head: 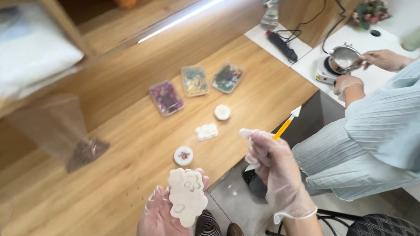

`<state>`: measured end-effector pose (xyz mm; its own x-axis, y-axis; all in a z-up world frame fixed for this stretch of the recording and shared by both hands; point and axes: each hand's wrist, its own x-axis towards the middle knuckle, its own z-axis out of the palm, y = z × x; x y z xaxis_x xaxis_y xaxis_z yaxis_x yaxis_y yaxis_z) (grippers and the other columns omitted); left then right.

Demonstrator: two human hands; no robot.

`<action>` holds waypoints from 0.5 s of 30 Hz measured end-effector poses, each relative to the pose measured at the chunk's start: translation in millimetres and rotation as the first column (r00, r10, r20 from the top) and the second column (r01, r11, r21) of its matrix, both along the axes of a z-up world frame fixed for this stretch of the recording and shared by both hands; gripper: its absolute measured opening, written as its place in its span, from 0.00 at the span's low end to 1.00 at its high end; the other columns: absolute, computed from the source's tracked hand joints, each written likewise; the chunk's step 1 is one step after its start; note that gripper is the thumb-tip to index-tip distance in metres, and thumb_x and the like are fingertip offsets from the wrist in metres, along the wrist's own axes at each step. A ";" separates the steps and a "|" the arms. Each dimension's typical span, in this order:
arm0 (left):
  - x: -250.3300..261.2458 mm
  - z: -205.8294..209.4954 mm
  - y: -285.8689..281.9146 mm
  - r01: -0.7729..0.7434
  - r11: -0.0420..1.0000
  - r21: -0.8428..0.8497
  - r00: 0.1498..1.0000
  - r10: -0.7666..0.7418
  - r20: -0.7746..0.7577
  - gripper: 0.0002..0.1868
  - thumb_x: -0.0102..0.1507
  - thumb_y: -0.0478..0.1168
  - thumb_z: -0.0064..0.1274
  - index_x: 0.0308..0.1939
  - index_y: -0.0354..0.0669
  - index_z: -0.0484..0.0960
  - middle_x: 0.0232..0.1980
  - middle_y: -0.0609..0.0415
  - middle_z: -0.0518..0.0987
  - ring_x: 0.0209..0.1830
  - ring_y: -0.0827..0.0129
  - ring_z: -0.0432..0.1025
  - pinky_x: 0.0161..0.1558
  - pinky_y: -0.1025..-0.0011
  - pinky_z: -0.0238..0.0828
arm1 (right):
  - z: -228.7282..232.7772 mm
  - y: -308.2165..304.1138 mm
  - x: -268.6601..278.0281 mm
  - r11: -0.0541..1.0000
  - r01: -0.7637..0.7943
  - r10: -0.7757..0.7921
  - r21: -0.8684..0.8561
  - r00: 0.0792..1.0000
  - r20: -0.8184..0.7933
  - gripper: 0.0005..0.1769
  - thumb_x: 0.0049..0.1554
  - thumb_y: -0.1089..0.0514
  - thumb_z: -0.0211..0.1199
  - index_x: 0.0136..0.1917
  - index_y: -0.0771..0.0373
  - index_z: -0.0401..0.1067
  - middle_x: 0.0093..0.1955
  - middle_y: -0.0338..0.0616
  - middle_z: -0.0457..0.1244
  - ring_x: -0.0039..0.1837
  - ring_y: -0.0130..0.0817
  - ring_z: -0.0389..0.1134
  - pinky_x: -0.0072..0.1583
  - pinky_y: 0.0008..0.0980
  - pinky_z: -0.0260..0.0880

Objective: Sculpting and refining details on a wax piece using a specialized tool.

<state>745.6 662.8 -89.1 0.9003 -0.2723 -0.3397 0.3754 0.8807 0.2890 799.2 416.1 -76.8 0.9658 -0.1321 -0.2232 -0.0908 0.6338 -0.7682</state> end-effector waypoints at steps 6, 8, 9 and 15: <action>79.9 21.1 -12.3 0.104 0.994 0.044 0.993 -0.105 0.045 0.34 0.69 0.51 0.36 0.69 0.23 0.61 0.69 0.26 0.69 0.68 0.34 0.66 0.66 0.48 0.65 | 4.0 -41.1 59.8 0.974 0.214 -0.218 -0.078 0.975 -0.050 0.21 0.59 0.58 0.61 0.59 0.79 0.71 0.27 0.28 0.49 0.29 0.19 0.46 0.37 0.22 0.53; 99.9 22.0 -15.7 0.155 0.988 0.004 0.984 -0.155 0.088 0.34 0.70 0.50 0.37 0.70 0.22 0.59 0.70 0.25 0.68 0.69 0.34 0.65 0.67 0.48 0.64 | -6.0 -59.2 80.9 0.959 0.273 -0.278 -0.075 0.959 -0.056 0.22 0.59 0.57 0.62 0.58 0.78 0.71 0.26 0.27 0.47 0.28 0.18 0.45 0.37 0.22 0.52; 110.4 22.7 -18.5 0.188 0.981 -0.039 0.974 -0.182 0.133 0.35 0.70 0.49 0.39 0.71 0.21 0.58 0.70 0.25 0.67 0.70 0.34 0.64 0.68 0.48 0.63 | -11.0 -69.5 91.7 0.947 0.312 -0.317 -0.076 0.947 -0.061 0.22 0.59 0.56 0.63 0.58 0.78 0.71 0.26 0.26 0.45 0.28 0.18 0.44 0.36 0.21 0.51; 167.0 2.8 -41.3 0.347 0.931 -0.111 0.934 -0.331 0.137 0.39 0.68 0.50 0.42 0.74 0.23 0.54 0.72 0.25 0.64 0.73 0.36 0.60 0.70 0.48 0.61 | -53.4 -157.8 187.1 0.859 0.496 -0.502 -0.126 0.864 -0.029 0.15 0.58 0.56 0.64 0.52 0.71 0.74 0.26 0.25 0.46 0.27 0.18 0.42 0.35 0.22 0.51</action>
